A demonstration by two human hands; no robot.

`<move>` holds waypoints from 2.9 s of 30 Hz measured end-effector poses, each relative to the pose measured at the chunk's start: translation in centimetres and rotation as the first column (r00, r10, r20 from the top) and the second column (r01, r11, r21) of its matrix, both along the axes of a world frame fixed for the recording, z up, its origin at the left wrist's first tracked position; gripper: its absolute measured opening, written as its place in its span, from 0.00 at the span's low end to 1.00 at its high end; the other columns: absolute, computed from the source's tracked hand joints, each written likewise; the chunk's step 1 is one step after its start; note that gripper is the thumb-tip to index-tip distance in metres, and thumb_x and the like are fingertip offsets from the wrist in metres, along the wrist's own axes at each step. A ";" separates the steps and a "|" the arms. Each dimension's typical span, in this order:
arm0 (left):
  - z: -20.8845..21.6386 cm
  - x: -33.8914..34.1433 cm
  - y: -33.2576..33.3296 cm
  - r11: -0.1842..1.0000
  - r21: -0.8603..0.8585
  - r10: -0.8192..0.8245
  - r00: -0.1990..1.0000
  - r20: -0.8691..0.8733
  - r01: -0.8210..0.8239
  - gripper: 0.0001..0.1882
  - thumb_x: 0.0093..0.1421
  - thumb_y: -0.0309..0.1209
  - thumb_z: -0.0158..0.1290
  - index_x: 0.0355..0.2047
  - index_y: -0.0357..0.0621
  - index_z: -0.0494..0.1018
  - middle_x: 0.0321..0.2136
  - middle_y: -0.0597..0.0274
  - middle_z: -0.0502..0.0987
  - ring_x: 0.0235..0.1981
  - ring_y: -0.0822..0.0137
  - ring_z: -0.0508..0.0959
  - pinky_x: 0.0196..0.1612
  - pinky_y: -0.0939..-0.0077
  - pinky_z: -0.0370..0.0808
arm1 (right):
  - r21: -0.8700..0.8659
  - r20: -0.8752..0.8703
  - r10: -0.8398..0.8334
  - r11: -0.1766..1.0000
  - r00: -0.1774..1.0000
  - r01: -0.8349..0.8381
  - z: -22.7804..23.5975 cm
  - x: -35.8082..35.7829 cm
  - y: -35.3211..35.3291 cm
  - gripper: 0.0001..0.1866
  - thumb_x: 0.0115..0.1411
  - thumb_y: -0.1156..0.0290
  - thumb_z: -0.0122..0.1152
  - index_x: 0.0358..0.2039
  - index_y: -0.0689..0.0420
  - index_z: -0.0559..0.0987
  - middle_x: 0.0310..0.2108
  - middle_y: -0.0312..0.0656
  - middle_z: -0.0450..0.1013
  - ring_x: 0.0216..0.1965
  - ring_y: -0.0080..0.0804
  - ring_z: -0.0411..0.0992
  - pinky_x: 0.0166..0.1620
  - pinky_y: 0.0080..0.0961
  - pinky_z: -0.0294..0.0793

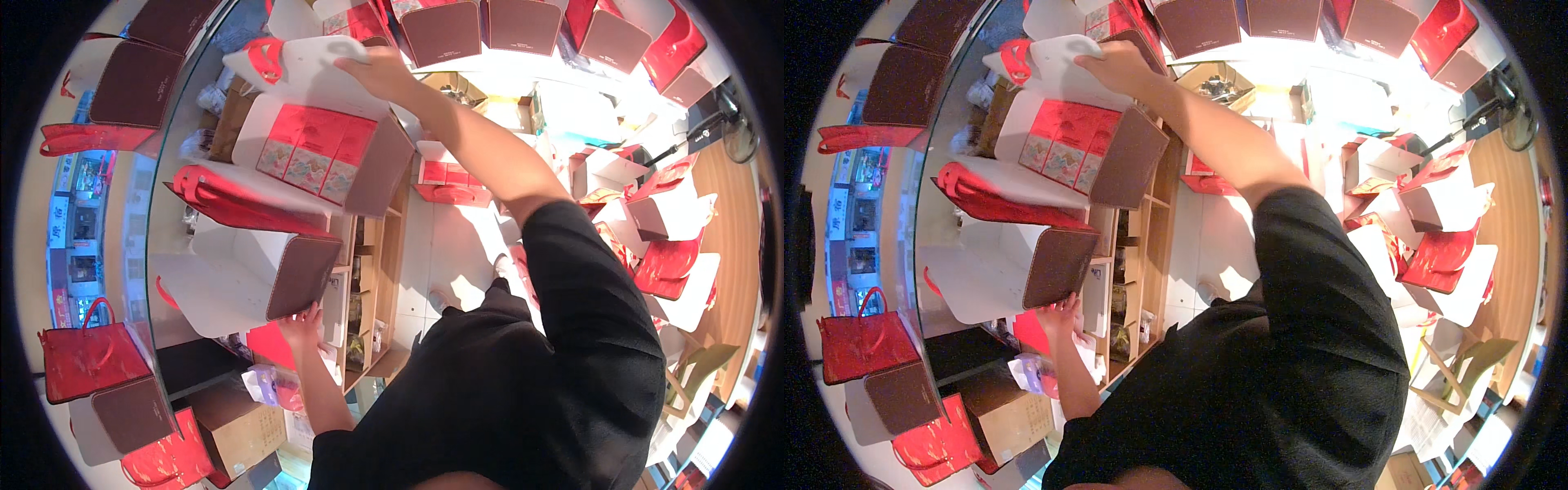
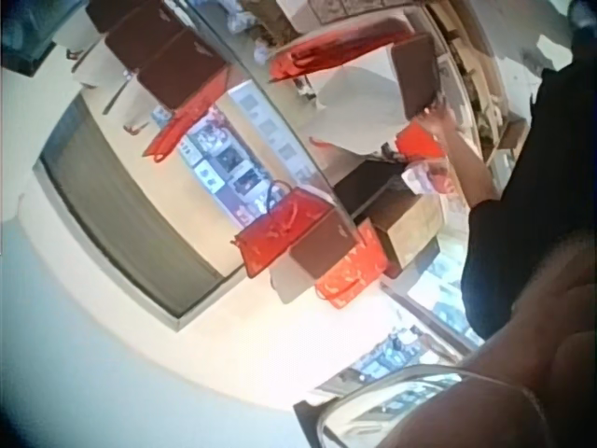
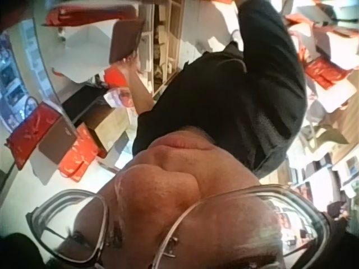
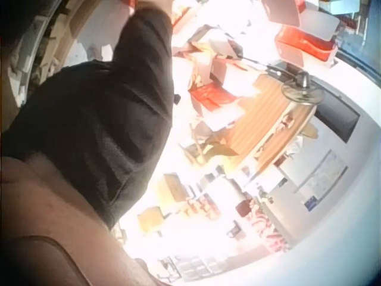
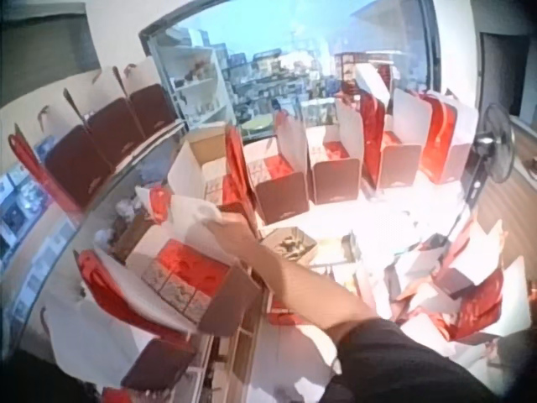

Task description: The person assembles red cardboard boxes by hand. They fold the flat pieces into rectangular shapes, tuck the flaps into slots, and secure the structure. The person repeatedly picks up new flat boxes from a stack, folds them into finished boxes, and places them into a larger container.

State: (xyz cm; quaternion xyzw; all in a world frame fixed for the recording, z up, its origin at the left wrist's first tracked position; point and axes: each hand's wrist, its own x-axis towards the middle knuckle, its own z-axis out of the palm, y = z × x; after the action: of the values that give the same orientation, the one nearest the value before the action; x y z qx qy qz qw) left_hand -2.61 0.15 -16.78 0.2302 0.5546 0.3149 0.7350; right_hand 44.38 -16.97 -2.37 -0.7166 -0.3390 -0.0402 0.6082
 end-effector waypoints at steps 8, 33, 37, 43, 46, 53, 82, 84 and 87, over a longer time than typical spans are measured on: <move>-1.5 0.2 5.8 0.945 0.223 -0.244 0.970 -0.001 0.238 0.26 0.59 0.52 0.39 0.52 0.53 0.67 0.51 0.57 0.69 0.57 0.53 0.63 0.55 0.40 0.58 | 0.122 -0.108 -0.356 0.922 0.928 0.367 4.3 -9.8 -19.8 0.12 0.56 0.65 0.61 0.36 0.60 0.80 0.27 0.34 0.77 0.29 0.15 0.69 0.35 0.18 0.70; -2.4 31.7 -26.2 -0.225 -0.015 -0.959 -0.225 -0.170 0.974 0.39 0.60 0.60 0.34 0.58 0.39 0.57 0.50 0.50 0.70 0.45 0.58 0.73 0.47 0.64 0.68 | -0.358 -0.192 -0.965 0.241 0.181 0.902 -8.3 -17.7 -51.3 0.14 0.56 0.67 0.58 0.39 0.61 0.79 0.32 0.40 0.77 0.35 0.23 0.73 0.43 0.20 0.68; 0.1 39.1 -39.2 -0.505 -0.044 -0.859 -0.507 -0.068 0.862 0.39 0.60 0.60 0.35 0.58 0.40 0.58 0.47 0.50 0.72 0.46 0.57 0.73 0.45 0.60 0.71 | -0.350 -0.189 -0.953 0.292 0.238 0.890 -11.5 -14.3 -52.1 0.12 0.56 0.68 0.57 0.38 0.60 0.78 0.29 0.45 0.77 0.33 0.25 0.74 0.41 0.21 0.70; -3.2 46.7 -46.0 -0.471 -0.029 -0.858 -0.466 -0.217 0.881 0.15 0.57 0.37 0.45 0.39 0.37 0.67 0.30 0.58 0.72 0.32 0.60 0.77 0.36 0.57 0.78 | -0.279 -0.115 -0.939 0.343 0.324 0.897 -17.8 -8.2 -55.2 0.09 0.55 0.70 0.57 0.34 0.61 0.78 0.31 0.47 0.75 0.33 0.37 0.74 0.40 0.26 0.71; -5.7 50.5 -47.7 -0.488 -0.001 -0.843 -0.471 -0.259 0.873 0.13 0.58 0.36 0.46 0.37 0.39 0.67 0.31 0.59 0.72 0.30 0.67 0.75 0.35 0.62 0.76 | -0.411 -0.075 -0.965 0.260 0.251 0.874 -20.0 -5.2 -57.3 0.12 0.55 0.66 0.57 0.35 0.60 0.78 0.25 0.45 0.75 0.27 0.26 0.72 0.35 0.23 0.70; -13.5 55.5 -51.6 -0.486 0.143 -0.835 -0.410 -0.367 0.862 0.14 0.59 0.31 0.44 0.45 0.41 0.64 0.31 0.65 0.70 0.30 0.73 0.73 0.36 0.72 0.75 | -0.696 -0.097 -0.956 0.263 0.276 0.668 -27.1 0.1 -60.7 0.14 0.53 0.65 0.52 0.37 0.56 0.79 0.27 0.56 0.74 0.34 0.49 0.74 0.42 0.36 0.72; -30.0 25.7 -29.0 -0.585 -0.471 -0.458 -0.748 -0.480 0.660 0.30 0.58 0.50 0.48 0.50 0.37 0.65 0.43 0.43 0.74 0.47 0.50 0.74 0.49 0.65 0.69 | -0.654 -0.723 -0.682 0.728 0.111 0.205 -47.9 -21.5 -45.9 0.24 0.55 0.53 0.57 0.40 0.65 0.76 0.32 0.50 0.76 0.36 0.38 0.75 0.41 0.30 0.72; -28.3 21.5 -24.6 -0.461 -0.515 -0.490 -0.691 -0.531 0.723 0.28 0.58 0.48 0.49 0.49 0.37 0.66 0.41 0.44 0.75 0.44 0.52 0.75 0.48 0.66 0.70 | -0.690 -0.714 -0.685 0.723 0.145 0.021 -47.3 -23.0 -46.0 0.22 0.56 0.53 0.54 0.31 0.64 0.79 0.24 0.46 0.76 0.28 0.36 0.76 0.36 0.29 0.73; -27.7 15.7 -20.6 -0.216 -0.476 -0.659 -0.487 -0.573 0.852 0.25 0.58 0.44 0.50 0.48 0.37 0.67 0.38 0.48 0.76 0.40 0.58 0.77 0.44 0.69 0.72 | -0.569 -0.820 -0.568 0.801 0.062 -0.183 -48.4 -22.6 -47.3 0.23 0.58 0.53 0.51 0.23 0.61 0.79 0.16 0.41 0.74 0.19 0.33 0.74 0.29 0.30 0.73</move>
State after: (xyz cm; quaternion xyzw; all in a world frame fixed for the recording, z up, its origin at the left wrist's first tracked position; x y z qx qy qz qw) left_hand 13.09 -20.41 -44.52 0.7538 0.3417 -0.4316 0.3587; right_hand 21.83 -64.24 -50.77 -0.7281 0.2707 0.4610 0.4291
